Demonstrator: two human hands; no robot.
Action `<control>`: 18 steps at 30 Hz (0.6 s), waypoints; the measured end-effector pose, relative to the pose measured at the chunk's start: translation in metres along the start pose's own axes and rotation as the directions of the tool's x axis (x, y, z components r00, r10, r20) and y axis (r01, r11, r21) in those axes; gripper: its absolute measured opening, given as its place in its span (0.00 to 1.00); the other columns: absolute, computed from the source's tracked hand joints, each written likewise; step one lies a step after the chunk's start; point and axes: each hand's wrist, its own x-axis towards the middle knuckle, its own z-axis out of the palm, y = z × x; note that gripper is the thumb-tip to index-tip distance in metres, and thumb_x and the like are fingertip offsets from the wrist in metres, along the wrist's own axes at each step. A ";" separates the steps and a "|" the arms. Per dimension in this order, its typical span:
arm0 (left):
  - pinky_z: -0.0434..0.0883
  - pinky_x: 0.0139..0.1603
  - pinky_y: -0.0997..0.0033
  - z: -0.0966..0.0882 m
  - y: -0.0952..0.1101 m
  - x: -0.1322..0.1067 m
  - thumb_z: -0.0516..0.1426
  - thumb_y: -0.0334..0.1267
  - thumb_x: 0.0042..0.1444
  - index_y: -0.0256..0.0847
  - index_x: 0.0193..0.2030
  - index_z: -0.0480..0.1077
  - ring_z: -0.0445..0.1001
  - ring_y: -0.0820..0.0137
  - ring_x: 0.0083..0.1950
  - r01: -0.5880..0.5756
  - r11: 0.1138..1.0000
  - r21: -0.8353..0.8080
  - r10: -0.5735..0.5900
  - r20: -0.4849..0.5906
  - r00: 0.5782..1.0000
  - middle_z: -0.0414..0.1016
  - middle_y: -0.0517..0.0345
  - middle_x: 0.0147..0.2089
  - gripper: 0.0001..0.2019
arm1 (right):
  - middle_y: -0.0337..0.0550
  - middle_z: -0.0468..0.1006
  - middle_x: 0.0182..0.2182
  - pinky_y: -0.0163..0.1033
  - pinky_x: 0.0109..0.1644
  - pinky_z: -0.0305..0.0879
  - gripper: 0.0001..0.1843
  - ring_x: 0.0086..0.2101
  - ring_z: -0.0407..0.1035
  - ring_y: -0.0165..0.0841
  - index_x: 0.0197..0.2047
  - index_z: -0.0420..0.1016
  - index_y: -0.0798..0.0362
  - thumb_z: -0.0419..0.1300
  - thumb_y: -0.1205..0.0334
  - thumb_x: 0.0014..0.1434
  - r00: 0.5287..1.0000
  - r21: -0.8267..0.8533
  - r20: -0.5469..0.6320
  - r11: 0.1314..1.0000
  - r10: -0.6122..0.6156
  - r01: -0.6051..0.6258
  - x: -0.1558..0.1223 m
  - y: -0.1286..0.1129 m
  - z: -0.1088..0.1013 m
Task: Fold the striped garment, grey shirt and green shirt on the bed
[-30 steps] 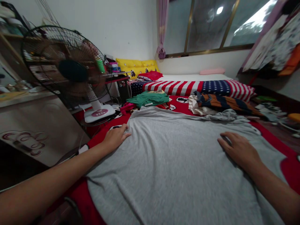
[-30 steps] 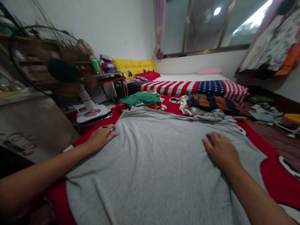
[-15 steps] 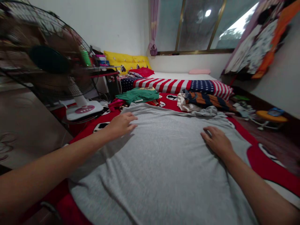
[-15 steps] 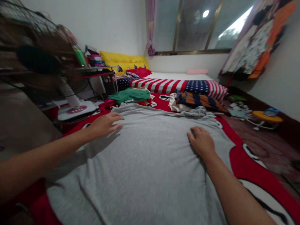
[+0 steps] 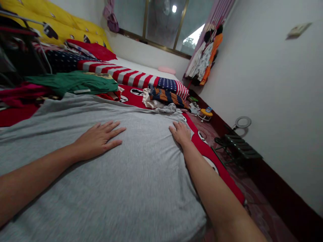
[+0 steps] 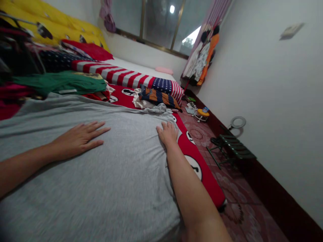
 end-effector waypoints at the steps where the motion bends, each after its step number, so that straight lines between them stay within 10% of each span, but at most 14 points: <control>1: 0.41 0.68 0.51 -0.001 0.001 0.000 0.41 0.54 0.65 0.53 0.70 0.50 0.43 0.58 0.73 -0.001 1.000 0.002 0.001 0.001 1.000 0.41 0.57 0.74 0.28 | 0.51 0.52 0.68 0.63 0.62 0.48 0.34 0.65 0.46 0.49 0.67 0.55 0.48 0.37 0.40 0.65 1.000 -0.016 0.019 1.000 0.012 -0.012 0.001 0.005 -0.002; 11: 0.40 0.67 0.54 0.000 0.003 0.000 0.39 0.52 0.66 0.48 0.70 0.49 0.43 0.57 0.72 -0.006 1.000 0.014 0.006 0.012 1.000 0.41 0.55 0.74 0.28 | 0.60 0.66 0.59 0.68 0.56 0.52 0.31 0.57 0.61 0.56 0.61 0.65 0.52 0.46 0.42 0.63 0.986 -0.190 0.125 0.978 0.107 -0.082 -0.044 0.083 -0.048; 18: 0.44 0.68 0.55 -0.002 0.008 -0.011 0.40 0.51 0.65 0.44 0.70 0.51 0.43 0.57 0.73 -0.007 0.999 0.049 0.007 0.012 1.000 0.43 0.50 0.73 0.29 | 0.51 0.73 0.52 0.42 0.56 0.63 0.16 0.51 0.68 0.38 0.50 0.71 0.54 0.53 0.58 0.61 0.988 -0.028 -0.018 0.988 -0.154 0.154 -0.133 0.115 -0.076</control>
